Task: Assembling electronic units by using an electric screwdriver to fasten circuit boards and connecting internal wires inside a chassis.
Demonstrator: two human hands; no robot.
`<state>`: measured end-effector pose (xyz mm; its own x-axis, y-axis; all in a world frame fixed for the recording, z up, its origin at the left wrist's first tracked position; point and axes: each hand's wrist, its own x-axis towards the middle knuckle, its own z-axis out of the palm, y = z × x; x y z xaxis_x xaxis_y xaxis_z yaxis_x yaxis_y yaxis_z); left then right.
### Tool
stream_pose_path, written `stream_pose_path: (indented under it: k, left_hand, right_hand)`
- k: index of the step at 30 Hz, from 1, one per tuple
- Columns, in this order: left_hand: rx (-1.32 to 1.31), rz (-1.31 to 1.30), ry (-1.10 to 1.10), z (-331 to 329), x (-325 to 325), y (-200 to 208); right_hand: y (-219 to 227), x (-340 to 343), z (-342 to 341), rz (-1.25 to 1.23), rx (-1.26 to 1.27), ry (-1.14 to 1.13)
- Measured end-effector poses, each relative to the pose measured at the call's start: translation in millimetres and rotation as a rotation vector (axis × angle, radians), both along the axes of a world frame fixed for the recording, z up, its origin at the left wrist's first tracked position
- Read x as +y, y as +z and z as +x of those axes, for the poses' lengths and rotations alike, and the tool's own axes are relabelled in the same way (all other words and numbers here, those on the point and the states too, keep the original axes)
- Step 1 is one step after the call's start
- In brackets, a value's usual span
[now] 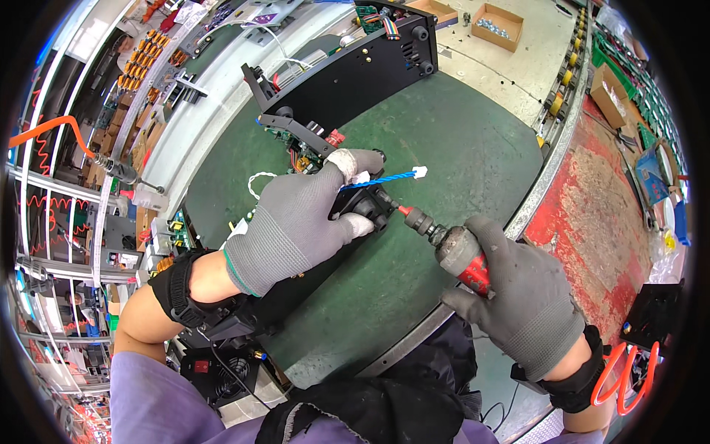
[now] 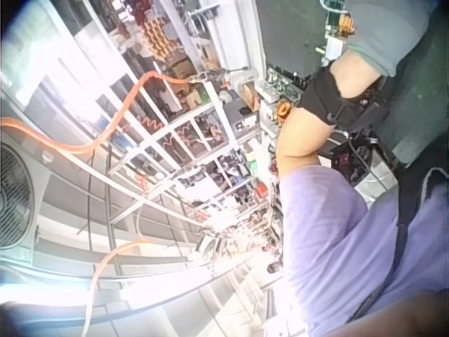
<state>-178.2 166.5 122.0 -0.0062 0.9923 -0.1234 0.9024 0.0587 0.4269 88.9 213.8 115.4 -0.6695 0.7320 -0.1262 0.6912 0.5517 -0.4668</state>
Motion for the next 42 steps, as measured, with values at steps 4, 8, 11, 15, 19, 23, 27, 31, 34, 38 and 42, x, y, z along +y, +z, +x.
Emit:
stream_pose_path:
  k: [4, 8, 11, 15, 19, 23, 27, 31, 34, 38, 42]
  left_hand:
    - [-0.004, 0.027, -0.012, 1, 0, 1]
    - [-0.013, 0.002, 0.000, 1, 1, 0]
    - [-0.031, -0.010, 0.003, 1, 1, 1]
    - [-0.020, -0.012, 0.000, 1, -1, 2]
    - [-0.043, 0.023, 0.002, 0, -5, 0]
    - [-0.081, -0.067, 0.048, -4, -12, 0]
    - [-0.087, 0.032, -0.017, -7, -18, 0]
    - [-0.122, 0.032, 0.022, -6, -18, 1]
    - [-0.128, 0.100, -0.018, -6, -18, -2]
    - [-0.294, 0.162, -0.015, -10, -18, -12]
    - [-0.425, 0.116, 0.050, -6, -17, -14]
  right_hand:
    - [0, 0, -1, 0.011, -0.008, 0.006]
    - [-1, 1, -3, -0.016, -0.024, -0.006]
    - [0, 1, -3, -0.017, -0.014, -0.005]
    - [-3, 2, 7, 0.017, 0.039, 0.019]
    - [-23, 13, 32, 0.022, 0.055, -0.087]
    - [-55, 43, 73, -0.107, -0.009, -0.523]
    - [-83, 70, 116, 0.288, -0.104, -0.512]
    - [-94, 85, 141, 0.506, -0.217, -0.444]
    - [-103, 88, 143, 0.622, -0.219, -0.419]
    - [-118, 88, 140, 0.705, -0.196, -0.439]
    - [-126, 87, 142, 0.790, -0.115, -0.461]
